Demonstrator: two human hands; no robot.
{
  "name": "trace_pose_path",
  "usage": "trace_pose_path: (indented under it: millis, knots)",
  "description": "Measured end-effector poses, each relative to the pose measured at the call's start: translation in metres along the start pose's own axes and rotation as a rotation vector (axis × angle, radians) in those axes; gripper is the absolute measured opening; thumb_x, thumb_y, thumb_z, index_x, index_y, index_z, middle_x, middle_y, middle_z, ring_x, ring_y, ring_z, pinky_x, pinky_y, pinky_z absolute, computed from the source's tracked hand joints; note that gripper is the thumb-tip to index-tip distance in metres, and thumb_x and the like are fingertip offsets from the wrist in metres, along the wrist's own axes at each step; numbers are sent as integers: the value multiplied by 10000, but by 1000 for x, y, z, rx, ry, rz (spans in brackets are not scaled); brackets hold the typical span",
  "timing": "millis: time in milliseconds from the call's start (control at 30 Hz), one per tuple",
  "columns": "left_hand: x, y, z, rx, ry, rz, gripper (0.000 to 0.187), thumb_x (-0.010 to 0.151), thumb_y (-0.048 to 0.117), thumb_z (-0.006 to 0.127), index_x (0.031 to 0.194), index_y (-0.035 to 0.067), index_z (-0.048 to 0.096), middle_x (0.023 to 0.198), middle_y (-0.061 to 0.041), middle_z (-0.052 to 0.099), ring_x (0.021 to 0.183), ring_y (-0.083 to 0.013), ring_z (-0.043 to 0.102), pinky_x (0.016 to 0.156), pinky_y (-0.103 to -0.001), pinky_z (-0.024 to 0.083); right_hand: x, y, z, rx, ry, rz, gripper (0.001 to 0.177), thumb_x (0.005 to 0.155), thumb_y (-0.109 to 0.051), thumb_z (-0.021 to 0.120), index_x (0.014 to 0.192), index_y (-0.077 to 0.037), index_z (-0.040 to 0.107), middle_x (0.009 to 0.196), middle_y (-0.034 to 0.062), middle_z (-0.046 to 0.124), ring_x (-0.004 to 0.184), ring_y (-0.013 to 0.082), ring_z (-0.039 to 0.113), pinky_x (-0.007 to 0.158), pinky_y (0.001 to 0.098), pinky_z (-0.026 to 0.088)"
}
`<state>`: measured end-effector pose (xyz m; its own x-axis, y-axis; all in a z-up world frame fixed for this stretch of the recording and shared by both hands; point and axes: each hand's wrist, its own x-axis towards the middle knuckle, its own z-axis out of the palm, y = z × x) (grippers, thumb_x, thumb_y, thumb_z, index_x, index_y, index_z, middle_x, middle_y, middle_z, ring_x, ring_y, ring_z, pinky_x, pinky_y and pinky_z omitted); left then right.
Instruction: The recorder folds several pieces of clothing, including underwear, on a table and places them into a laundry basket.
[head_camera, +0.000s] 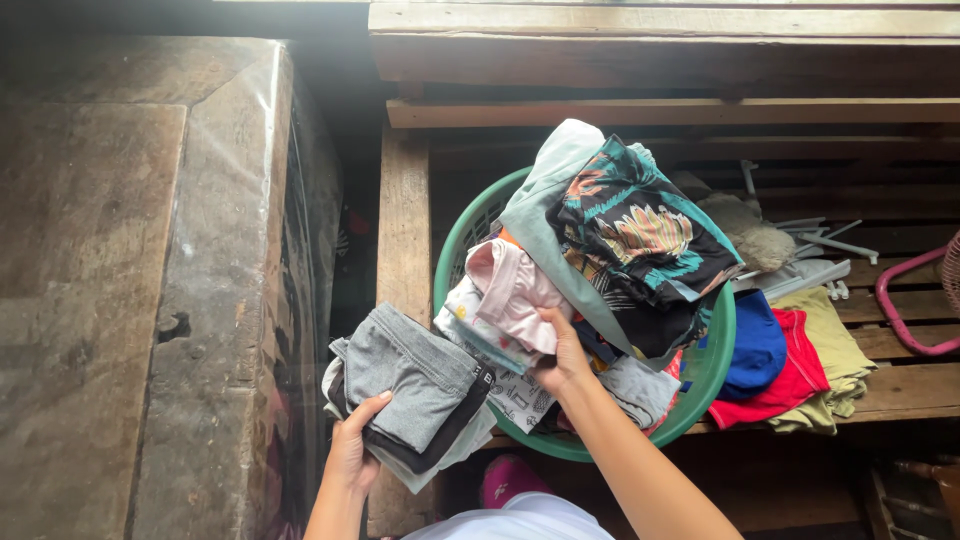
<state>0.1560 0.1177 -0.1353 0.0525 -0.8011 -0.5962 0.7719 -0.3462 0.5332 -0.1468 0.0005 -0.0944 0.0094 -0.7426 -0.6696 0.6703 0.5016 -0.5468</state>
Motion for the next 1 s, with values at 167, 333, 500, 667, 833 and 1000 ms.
trace_pose_path:
  millis: [167, 333, 500, 667, 833, 1000]
  knots:
    - [-2, 1, 5, 3, 6, -39, 623, 722, 103, 788, 1287, -72, 597, 1167, -179, 708, 1032, -269, 707, 897, -407, 570, -31, -19, 11, 70, -47, -66, 406, 781, -256, 734, 1118, -48, 648, 1022, 111, 717, 916, 270, 704, 894, 505, 603]
    - [-2, -6, 21, 44, -29, -64, 610, 705, 98, 779, 1278, -8, 598, 1136, -156, 715, 1000, -261, 717, 867, -414, 586, -90, -37, 44, 129, -110, -86, 399, 792, -258, 702, 1132, -53, 662, 1024, 99, 734, 908, 266, 720, 897, 483, 611]
    - [-2, -10, 70, 147, -110, -171, 519, 711, 78, 767, 1212, -10, 663, 1051, -147, 762, 923, -262, 745, 821, -401, 599, -110, -44, 51, 123, -281, -94, 341, 859, -250, 700, 1135, -52, 672, 988, 68, 730, 848, 218, 706, 884, 467, 618]
    - [24, -30, 105, 57, -329, -176, 481, 763, 102, 772, 1208, -36, 655, 1064, -160, 749, 934, -273, 731, 840, -407, 586, -119, -48, 55, 134, -395, -130, 339, 948, -244, 708, 1215, -43, 650, 1031, 70, 718, 825, 205, 671, 858, 454, 605]
    - [65, -70, 117, -14, -406, -124, 441, 805, 113, 742, 1222, 5, 652, 1111, -123, 750, 1007, -250, 717, 900, -396, 574, -135, -50, 77, 81, -285, -163, 442, 823, -286, 662, 1215, -83, 641, 1067, 66, 739, 938, 234, 733, 802, 452, 600]
    - [100, -91, 104, 43, -435, -135, 528, 925, 217, 697, 1388, 7, 554, 1282, -135, 672, 1113, -233, 683, 934, -398, 559, -101, -18, 44, -4, -255, -158, 452, 831, -247, 665, 1239, -55, 633, 1124, 72, 732, 1016, 231, 720, 888, 414, 596]
